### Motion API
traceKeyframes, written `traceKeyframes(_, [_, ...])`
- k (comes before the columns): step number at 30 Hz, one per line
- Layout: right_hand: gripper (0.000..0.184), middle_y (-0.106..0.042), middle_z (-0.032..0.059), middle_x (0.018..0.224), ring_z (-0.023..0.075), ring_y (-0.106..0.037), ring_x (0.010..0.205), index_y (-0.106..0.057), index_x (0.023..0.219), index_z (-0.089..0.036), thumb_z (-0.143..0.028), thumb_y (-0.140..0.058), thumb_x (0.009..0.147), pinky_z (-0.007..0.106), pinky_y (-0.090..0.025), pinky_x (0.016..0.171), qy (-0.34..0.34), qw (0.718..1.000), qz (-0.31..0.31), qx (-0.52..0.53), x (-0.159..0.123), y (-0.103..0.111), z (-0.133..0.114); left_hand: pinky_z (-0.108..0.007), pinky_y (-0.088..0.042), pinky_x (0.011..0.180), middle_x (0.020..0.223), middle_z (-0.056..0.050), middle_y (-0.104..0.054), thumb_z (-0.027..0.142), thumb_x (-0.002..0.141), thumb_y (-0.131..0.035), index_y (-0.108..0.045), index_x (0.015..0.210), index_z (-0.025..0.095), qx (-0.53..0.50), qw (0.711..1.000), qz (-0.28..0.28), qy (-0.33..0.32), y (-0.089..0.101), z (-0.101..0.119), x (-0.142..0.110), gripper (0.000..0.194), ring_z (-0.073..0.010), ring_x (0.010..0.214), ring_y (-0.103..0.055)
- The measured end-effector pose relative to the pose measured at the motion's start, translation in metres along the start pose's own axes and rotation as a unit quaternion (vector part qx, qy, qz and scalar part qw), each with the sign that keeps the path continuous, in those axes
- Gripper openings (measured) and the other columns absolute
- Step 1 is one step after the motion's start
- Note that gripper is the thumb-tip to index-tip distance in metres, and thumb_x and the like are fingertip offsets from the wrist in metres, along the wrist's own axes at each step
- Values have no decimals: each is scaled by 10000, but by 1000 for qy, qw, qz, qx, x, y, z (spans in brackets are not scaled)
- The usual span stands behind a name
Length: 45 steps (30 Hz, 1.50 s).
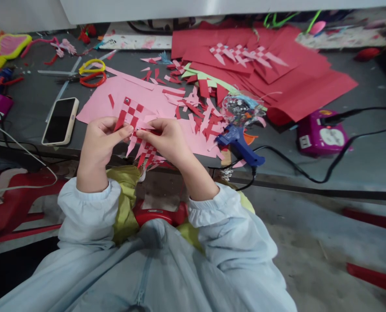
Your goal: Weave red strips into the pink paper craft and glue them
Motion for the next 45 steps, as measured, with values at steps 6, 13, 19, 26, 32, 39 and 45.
traceKeyframes(6, [633, -310, -47, 585, 67, -249, 572, -515, 568, -166, -740, -775, 619, 286, -160, 514, -20, 997, -70, -14, 1, 15, 5, -190, -427, 507, 585, 43, -571, 318, 681, -870, -667, 635, 172, -13, 999, 46, 1, 1, -2, 3, 255, -56, 523, -506])
traceKeyframes(13, [626, -273, -58, 566, 64, -219, 554, -531, 585, -166, -757, -703, 700, 285, -137, 510, -30, 994, -110, -4, 1, 23, 13, -177, -445, 510, 572, 53, -573, 218, 711, -831, -704, 663, 188, -83, 993, 83, 6, 3, -6, 8, 139, -45, 513, -507])
traceKeyframes(19, [464, -487, -32, 628, 77, -368, 596, -665, 735, -141, -572, -827, 678, 253, -305, 546, -26, 992, -127, 0, 1, 20, 20, -164, -442, 511, 578, 54, -571, 192, 700, -814, -691, 629, 191, -87, 991, 97, 29, 2, -5, 8, 142, -41, 528, -514])
traceKeyframes(26, [387, -368, -50, 567, 59, -300, 568, -550, 585, -150, -416, -810, 694, 237, -236, 506, -25, 996, -81, -33, -1, 14, 17, -164, -441, 510, 597, 49, -578, 212, 683, -819, -687, 620, 195, -75, 992, 93, 26, 2, -7, 8, 148, -43, 533, -515])
traceKeyframes(32, [458, -317, -53, 555, 63, -258, 573, -482, 533, -169, -433, -826, 680, 245, -205, 504, -18, 996, -75, -43, -1, 13, 13, -186, -471, 542, 630, 42, -575, 365, 674, -875, -673, 674, 192, -74, 993, 85, 21, 3, -10, 9, 265, -57, 556, -530])
traceKeyframes(39, [364, -422, -27, 563, 71, -329, 564, -585, 542, -162, -389, -826, 693, 236, -260, 483, -24, 999, -35, -16, 2, 19, 15, -217, -500, 565, 630, 21, -556, 662, 803, -694, -598, 685, 191, -54, 997, 25, 57, -1, -13, 8, 495, -96, 590, -596])
traceKeyframes(45, [288, -492, -21, 553, 56, -351, 512, -686, 629, -138, -364, -863, 659, 234, -280, 452, -63, 997, -50, 17, 1, 26, 16, -273, -560, 588, 645, -22, -598, 759, 837, -563, -643, 759, 192, -48, 993, -49, 94, -5, -17, 5, 578, -183, 699, -694])
Point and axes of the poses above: each hand's wrist, its own x-axis towards the middle knuckle, its own y-axis out of the back of the hand, z = x × y, the point moved 1 cm from there along x, towards the middle knuckle
